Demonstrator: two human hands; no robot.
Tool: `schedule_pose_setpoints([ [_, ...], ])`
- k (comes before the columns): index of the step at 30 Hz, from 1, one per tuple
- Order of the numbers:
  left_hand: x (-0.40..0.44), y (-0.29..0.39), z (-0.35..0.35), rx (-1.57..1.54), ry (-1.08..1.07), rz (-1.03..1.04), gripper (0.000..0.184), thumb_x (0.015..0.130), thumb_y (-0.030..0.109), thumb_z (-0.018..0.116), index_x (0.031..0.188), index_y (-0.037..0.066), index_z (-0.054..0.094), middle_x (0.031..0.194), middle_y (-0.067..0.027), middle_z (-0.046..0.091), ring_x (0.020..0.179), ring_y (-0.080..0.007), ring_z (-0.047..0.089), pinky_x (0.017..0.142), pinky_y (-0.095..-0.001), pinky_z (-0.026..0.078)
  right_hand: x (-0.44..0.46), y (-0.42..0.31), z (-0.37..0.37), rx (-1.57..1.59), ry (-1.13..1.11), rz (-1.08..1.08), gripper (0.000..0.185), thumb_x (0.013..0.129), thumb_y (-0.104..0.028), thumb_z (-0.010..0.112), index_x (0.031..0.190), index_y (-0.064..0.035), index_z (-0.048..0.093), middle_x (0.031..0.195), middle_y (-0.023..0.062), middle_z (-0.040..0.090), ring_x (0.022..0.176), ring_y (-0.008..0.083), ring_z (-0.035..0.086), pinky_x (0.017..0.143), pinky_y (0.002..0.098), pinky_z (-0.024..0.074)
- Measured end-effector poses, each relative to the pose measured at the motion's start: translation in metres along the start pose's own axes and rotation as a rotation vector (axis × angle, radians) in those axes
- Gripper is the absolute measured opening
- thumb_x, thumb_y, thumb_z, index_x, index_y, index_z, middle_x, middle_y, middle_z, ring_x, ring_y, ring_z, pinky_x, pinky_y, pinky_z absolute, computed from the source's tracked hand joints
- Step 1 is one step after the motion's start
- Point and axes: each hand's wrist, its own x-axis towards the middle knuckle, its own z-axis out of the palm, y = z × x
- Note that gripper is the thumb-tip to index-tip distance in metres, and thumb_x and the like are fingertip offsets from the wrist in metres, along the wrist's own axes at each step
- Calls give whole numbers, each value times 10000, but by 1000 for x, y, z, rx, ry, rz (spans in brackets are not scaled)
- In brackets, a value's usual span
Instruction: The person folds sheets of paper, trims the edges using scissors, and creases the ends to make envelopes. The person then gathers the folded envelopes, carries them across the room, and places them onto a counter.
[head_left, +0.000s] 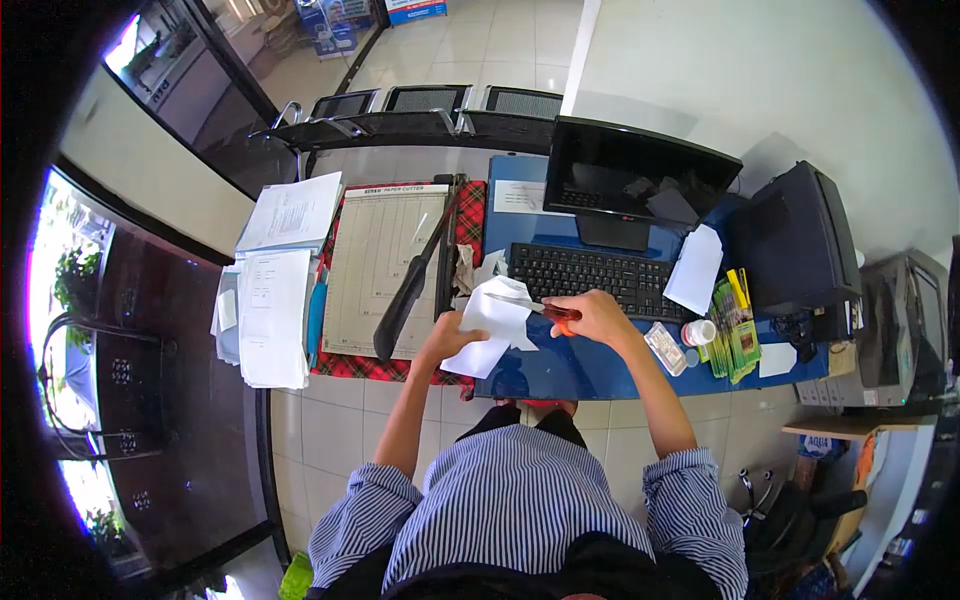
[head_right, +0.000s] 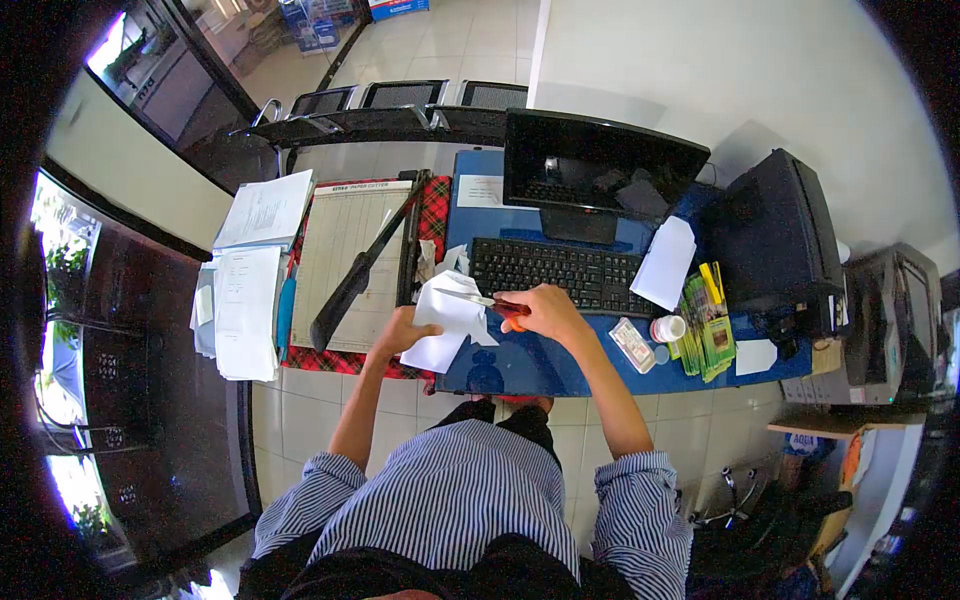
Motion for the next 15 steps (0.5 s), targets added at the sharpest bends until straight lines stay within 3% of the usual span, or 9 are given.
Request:
schedule_pose_setpoints([
  [7,4,-16,-3,164,0,19,337,660,166,750,828,-98,624,665,-133,613,528,-217,524,557,-324,467,13,4,16,27,91,-101,452,644,-268,719,1081,-161,676,707,128,668,536,308,568,534,344,438],
  [15,-6,-14,-13,121,26,-34,348,649,194,752,828,-80,634,677,-136,624,539,-234,539,583,-336,469,30,5,26,23,30,-112,430,651,-240,702,1069,-143,677,714,118,673,534,305,575,536,337,445],
])
